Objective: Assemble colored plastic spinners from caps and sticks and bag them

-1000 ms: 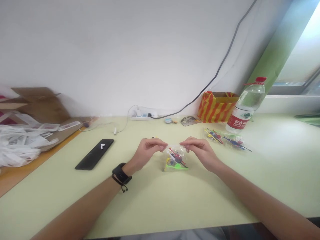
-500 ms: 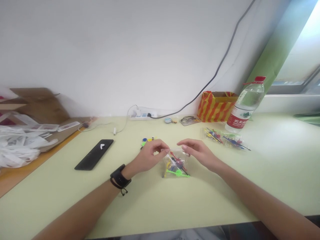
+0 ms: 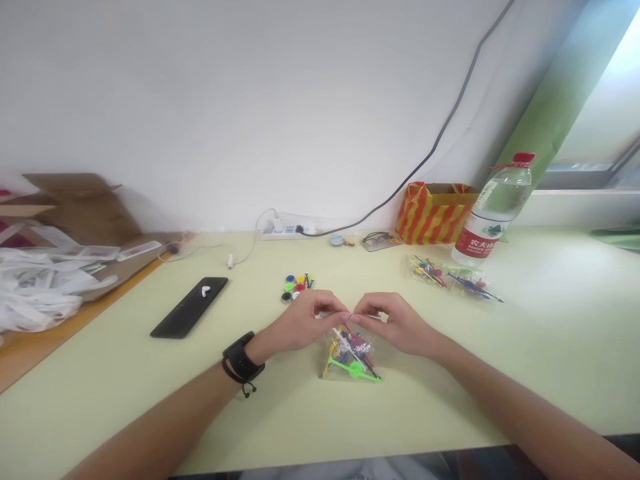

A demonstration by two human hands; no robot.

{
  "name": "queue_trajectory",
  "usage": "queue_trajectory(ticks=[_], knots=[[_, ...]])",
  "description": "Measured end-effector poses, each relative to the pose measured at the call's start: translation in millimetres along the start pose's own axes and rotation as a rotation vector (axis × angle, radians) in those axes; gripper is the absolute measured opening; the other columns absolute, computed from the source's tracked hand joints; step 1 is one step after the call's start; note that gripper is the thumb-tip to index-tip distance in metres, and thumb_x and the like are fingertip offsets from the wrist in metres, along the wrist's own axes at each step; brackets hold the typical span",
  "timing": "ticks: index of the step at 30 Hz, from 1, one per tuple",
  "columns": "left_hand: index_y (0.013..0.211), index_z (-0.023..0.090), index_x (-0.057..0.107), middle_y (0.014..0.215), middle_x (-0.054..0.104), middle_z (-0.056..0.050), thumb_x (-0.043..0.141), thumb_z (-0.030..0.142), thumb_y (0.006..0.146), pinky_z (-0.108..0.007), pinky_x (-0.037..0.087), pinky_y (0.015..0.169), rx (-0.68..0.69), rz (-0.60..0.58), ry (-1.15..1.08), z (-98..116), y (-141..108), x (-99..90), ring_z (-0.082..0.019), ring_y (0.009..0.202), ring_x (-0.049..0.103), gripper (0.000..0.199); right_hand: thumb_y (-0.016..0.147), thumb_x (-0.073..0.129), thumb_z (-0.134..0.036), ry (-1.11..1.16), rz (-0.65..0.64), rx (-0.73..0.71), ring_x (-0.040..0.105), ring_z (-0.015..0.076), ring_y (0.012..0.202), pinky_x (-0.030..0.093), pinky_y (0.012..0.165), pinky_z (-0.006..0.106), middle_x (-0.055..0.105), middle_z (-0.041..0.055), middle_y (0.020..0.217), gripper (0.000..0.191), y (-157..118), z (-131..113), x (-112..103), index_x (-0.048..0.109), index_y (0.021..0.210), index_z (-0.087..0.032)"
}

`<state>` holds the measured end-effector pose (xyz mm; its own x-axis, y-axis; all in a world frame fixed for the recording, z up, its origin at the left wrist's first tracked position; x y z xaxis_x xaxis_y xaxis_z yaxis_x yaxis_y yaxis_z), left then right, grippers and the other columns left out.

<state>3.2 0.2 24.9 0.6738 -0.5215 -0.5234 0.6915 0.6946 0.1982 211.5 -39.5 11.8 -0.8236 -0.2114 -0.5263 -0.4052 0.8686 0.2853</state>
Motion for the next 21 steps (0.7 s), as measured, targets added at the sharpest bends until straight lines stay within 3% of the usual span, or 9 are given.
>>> queue_trajectory(ticks=[9, 17, 21], knots=[[0.082, 0.020, 0.077, 0.067, 0.066, -0.001, 0.067, 0.047, 0.094, -0.026, 0.036, 0.056, 0.057, 0.004, 0.199, 4, 1, -15.4, -0.014, 0.062, 0.052, 0.031, 0.096, 0.062, -0.051, -0.013, -0.094, 0.026, 0.032, 0.0113, 0.056, 0.029, 0.051, 0.025, 0.037, -0.0060, 0.057, 0.036, 2, -2, -19, 0.069, 0.080, -0.019], [0.083, 0.020, 0.075, 0.068, 0.068, -0.002, 0.066, 0.046, 0.096, -0.027, 0.038, 0.058, 0.115, -0.036, 0.314, 16, -6, -22.8, -0.014, 0.062, 0.054, 0.030, 0.103, 0.051, -0.047, -0.238, -0.162, -0.089, 0.031, 0.0116, 0.053, 0.027, 0.052, 0.026, 0.040, -0.0050, 0.056, 0.041, -7, -15, -28, 0.064, 0.074, -0.020], [0.083, 0.020, 0.073, 0.071, 0.070, -0.002, 0.061, 0.041, 0.099, -0.027, 0.039, 0.060, 0.120, -0.067, 0.355, 27, -11, -21.6, -0.014, 0.062, 0.056, 0.029, 0.103, 0.049, -0.047, -0.316, -0.163, -0.075, 0.033, 0.0120, 0.052, 0.027, 0.052, 0.026, 0.043, -0.0040, 0.056, 0.042, -18, -21, -33, 0.064, 0.074, -0.021]])
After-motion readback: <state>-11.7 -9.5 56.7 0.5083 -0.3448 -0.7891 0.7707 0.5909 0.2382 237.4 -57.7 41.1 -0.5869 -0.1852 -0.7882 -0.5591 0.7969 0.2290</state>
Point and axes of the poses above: each hand's wrist, its own y-axis towards the middle knuckle, its own x-axis out of the palm, z = x × y, the point moved 2 cm from there along y, towards the middle knuckle
